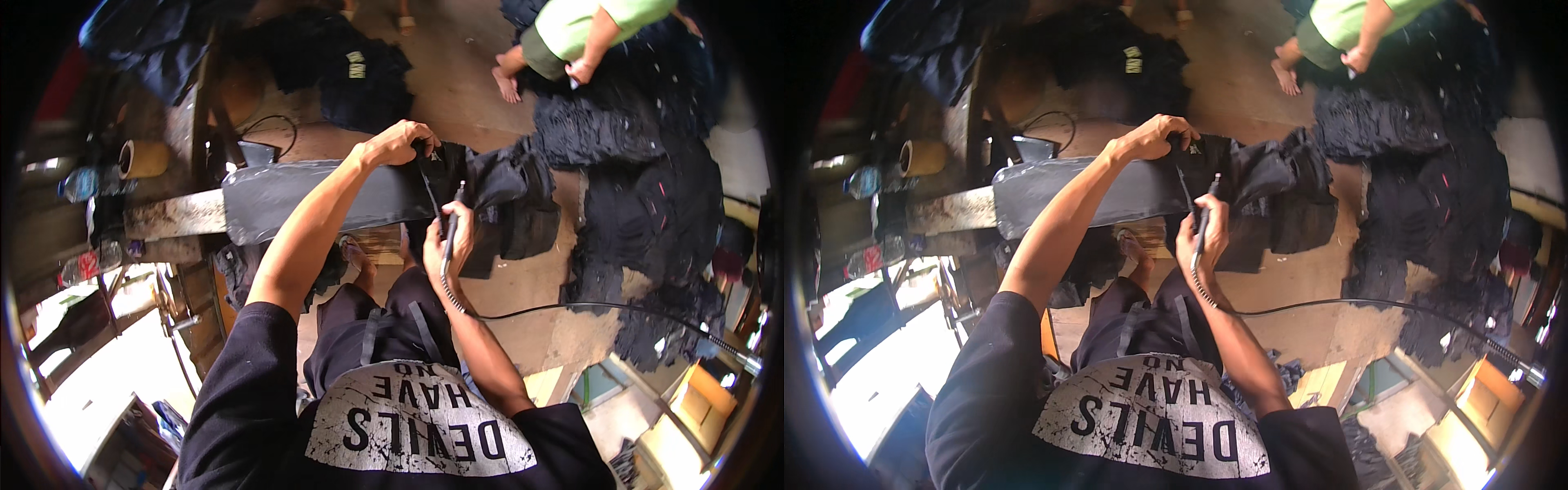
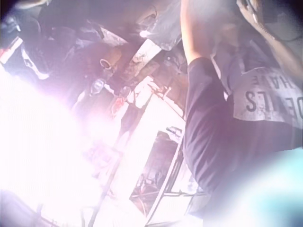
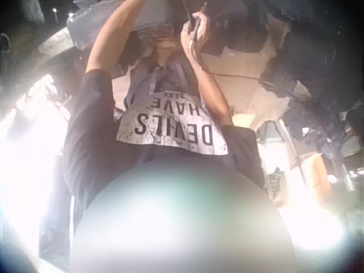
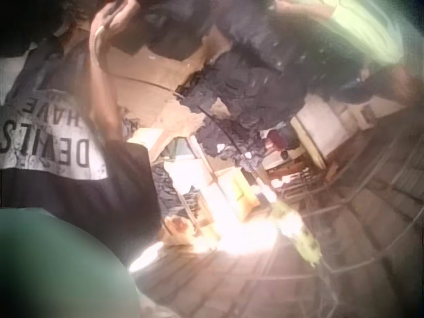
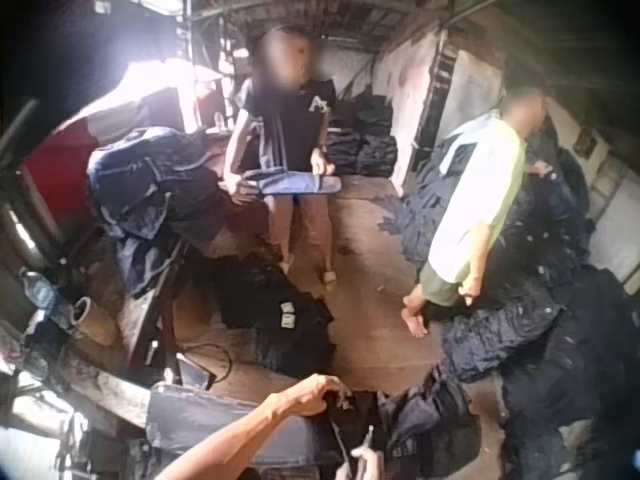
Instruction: The person folds black shorts on the floor and then uses a scraping tool to remove threads or lint from the fabric. The person handles the shorts one at a time, folding them and placing them in a pile before scraping.
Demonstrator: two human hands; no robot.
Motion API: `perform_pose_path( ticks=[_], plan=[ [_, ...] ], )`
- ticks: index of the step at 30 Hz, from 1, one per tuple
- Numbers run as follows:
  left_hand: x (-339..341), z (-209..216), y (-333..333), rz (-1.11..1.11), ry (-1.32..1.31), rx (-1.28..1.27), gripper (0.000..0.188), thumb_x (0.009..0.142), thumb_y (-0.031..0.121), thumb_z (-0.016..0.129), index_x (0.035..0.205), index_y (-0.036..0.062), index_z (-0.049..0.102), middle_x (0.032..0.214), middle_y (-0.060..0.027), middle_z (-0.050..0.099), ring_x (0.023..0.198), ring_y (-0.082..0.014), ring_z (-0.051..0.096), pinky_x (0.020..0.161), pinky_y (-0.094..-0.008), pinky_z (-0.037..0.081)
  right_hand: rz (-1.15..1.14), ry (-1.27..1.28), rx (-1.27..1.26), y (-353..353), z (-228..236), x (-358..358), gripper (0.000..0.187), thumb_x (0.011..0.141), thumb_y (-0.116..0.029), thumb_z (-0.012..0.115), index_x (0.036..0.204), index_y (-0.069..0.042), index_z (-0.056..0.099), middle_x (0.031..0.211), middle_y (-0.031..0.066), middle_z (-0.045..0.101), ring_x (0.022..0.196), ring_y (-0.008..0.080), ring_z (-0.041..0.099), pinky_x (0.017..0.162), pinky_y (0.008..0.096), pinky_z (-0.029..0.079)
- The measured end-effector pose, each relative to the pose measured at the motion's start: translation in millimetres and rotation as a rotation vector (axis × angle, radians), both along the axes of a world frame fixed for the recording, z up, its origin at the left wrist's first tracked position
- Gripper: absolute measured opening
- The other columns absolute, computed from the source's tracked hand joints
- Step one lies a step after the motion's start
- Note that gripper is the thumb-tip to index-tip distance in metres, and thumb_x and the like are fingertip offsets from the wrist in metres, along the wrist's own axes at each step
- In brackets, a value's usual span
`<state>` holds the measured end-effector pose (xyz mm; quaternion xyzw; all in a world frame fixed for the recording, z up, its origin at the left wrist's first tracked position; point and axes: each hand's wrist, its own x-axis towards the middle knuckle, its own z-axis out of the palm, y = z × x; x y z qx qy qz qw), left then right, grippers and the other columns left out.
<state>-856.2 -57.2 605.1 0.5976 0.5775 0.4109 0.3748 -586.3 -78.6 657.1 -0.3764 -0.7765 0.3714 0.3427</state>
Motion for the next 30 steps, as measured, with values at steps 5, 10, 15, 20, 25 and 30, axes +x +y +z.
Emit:
perform_pose_path(
  ticks=[5,10,15,20,25,30],
  plan=[
    [-53,5,-173,0.406,0.081,0.139,0.036,0.062,-0.022,0.052,0.087,-0.0002,0.066,0.12,-0.0179,0.08,0.125,-0.0388,0.071,0.108,-0.0413,0.055,0.413,0.028,-0.06,-120,45,-68,0.042,0.08,0.007,0.065,0.118,-0.011,0.066,0.097,0.0132,0.058,0.08,0.0331,0.064,0.074,0.0436,0.055],
    [-71,40,-314,1.085,0.286,0.012,0.05,0.076,-0.021,0.049,0.107,0.0042,0.078,0.143,-0.0188,0.073,0.133,-0.0354,0.068,0.109,-0.0413,0.053,0.804,0.201,-0.265,-177,49,-125,0.037,0.091,-0.012,0.087,0.12,-0.006,0.065,0.112,0.0161,0.069,0.101,0.035,0.071,0.089,0.0423,0.057],
    [26,75,-309,1.239,0.49,-0.344,0.114,0.075,0.044,0.098,0.166,0.0083,0.04,0.149,-0.0245,0.059,0.139,-0.0439,0.054,0.119,-0.0527,0.042,0.612,0.125,0.12,-59,20,-111,0.024,0.094,0.0,0.077,0.114,-0.006,0.066,0.117,0.017,0.073,0.113,0.0392,0.071,0.104,0.0462,0.056],
    [30,60,-275,1.265,0.386,-0.558,0.152,0.053,0.045,0.108,0.166,-0.0076,0.021,0.143,-0.0348,0.059,0.135,-0.0484,0.058,0.111,-0.0511,0.05,0.644,-0.099,0.142,-9,-32,-134,0.055,0.084,-0.012,0.092,0.131,-0.009,0.063,0.12,0.0153,0.072,0.122,0.0436,0.069,0.129,0.0515,0.04],
    [-5,54,-282,0.988,0.157,-0.657,0.089,0.074,0.049,0.098,0.13,-0.0117,0.066,0.111,-0.0315,0.078,0.107,-0.0492,0.077,0.095,-0.052,0.061,0.509,-0.004,0.184,-13,-44,-148,0.065,0.079,-0.025,0.098,0.132,-0.009,0.064,0.118,0.0133,0.069,0.114,0.0383,0.069,0.098,0.0474,0.056],
    [-16,63,-266,0.758,-1.096,-0.532,0.086,0.081,0.041,0.097,0.143,-0.0081,0.065,0.134,-0.0215,0.074,0.123,-0.0361,0.071,0.107,-0.0487,0.055,0.504,-0.077,0.198,-11,-38,-144,0.07,0.078,-0.031,0.099,0.133,-0.008,0.064,0.122,0.0146,0.07,0.118,0.0392,0.068,0.104,0.0494,0.054]
  ],
)
